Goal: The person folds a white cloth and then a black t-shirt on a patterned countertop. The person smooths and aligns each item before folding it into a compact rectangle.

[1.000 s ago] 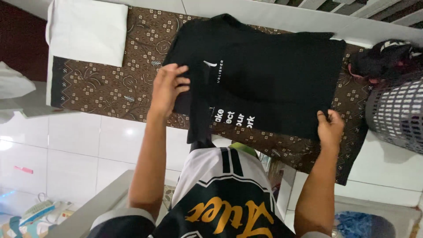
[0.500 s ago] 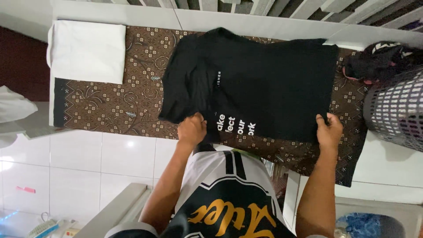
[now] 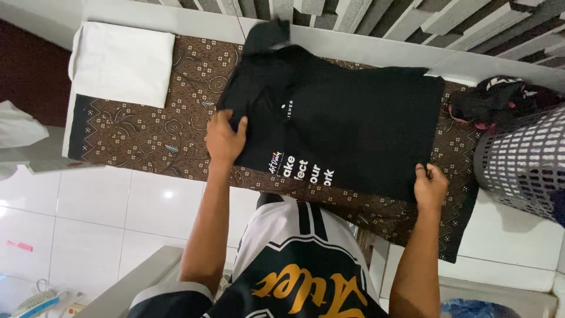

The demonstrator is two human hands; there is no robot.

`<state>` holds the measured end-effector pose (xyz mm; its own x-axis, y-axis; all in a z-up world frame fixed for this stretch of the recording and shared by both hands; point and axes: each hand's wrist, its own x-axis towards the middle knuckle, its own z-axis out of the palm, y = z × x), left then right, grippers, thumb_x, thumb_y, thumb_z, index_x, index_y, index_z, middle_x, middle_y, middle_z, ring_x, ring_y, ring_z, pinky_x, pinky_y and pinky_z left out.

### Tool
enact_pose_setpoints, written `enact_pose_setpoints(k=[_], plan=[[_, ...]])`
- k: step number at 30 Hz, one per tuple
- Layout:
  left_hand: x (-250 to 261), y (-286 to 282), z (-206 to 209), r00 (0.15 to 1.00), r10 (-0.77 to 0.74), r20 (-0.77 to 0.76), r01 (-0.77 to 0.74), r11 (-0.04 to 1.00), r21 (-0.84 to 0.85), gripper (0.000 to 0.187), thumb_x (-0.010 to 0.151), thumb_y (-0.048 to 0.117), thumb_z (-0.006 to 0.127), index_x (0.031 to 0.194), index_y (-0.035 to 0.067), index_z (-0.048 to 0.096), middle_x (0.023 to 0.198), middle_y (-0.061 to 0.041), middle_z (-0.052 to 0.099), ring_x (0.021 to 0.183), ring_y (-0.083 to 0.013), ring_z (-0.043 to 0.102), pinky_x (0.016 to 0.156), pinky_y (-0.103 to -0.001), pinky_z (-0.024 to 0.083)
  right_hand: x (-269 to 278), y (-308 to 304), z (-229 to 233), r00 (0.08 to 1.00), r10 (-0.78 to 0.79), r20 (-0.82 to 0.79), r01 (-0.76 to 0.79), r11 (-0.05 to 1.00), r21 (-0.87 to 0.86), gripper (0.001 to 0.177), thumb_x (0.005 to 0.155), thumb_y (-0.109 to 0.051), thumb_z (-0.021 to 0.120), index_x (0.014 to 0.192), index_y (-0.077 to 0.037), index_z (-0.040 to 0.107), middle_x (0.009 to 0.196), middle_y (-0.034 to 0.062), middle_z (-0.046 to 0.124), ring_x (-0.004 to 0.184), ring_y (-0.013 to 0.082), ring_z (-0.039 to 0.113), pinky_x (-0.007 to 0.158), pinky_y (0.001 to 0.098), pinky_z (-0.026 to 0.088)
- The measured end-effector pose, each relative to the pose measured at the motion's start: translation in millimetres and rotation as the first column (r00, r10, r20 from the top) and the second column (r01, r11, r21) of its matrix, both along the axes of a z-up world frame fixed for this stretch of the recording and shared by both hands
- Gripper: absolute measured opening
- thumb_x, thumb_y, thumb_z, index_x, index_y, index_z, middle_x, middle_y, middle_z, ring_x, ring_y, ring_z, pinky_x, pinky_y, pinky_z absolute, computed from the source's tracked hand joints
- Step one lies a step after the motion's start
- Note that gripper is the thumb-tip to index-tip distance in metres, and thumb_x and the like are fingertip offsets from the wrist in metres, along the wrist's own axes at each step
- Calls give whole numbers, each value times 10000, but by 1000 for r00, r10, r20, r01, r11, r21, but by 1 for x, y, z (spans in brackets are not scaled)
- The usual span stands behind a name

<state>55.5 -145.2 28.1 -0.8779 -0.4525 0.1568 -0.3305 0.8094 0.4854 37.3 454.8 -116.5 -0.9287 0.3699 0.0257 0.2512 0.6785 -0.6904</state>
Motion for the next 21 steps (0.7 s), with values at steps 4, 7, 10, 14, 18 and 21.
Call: enact_pose_setpoints(k=[4,7,10,14,18,21], plan=[[16,3,-53,998,52,30,-45,980,-193,522,829,488,804,1169,134,629,987,-69,596,907,-338,652,687,-482,596,2,0,-4,999,21,-36,-18,995,97,221,986,-269,815,1071,-68,782,900,183,711,875,368,687,727,443,502],[21,2,-62,999,2,37,9,960,-278,467,883,515,752,1125,143,609,941,-58,572,843,-323,654,694,-427,570,9,0,4,998,23,-60,-14,988,151,262,990,-265,796,1098,-30,752,954,243,711,965,436,682,786,490,518],[21,-6,-46,997,-63,53,71,983,-172,246,1047,375,611,1053,129,615,890,-92,612,756,-361,698,630,-477,570,2,13,3,997,-35,-66,40,997,66,233,992,-290,772,1081,-78,740,969,175,704,938,366,683,818,460,512],[38,-24,-54,994,-107,8,107,986,-131,211,1129,321,486,1106,124,559,855,-155,652,747,-414,714,598,-522,560,-9,6,29,982,53,-181,-43,997,58,162,1017,-165,780,1066,-15,742,915,231,666,899,393,661,791,460,497],[44,-24,-64,994,-83,78,96,977,-189,269,1138,385,439,1095,134,527,829,-140,681,752,-396,725,635,-524,570,-20,-13,19,997,71,-33,-70,997,8,276,1026,-310,801,1169,-77,757,924,153,720,839,322,673,734,434,505],[42,-18,-53,995,-61,78,77,975,-210,368,1051,518,585,1097,154,550,837,-114,704,743,-360,737,615,-502,577,-16,-21,31,998,54,25,-56,995,79,366,960,-403,840,1159,-103,773,981,171,745,975,386,706,779,484,538]])
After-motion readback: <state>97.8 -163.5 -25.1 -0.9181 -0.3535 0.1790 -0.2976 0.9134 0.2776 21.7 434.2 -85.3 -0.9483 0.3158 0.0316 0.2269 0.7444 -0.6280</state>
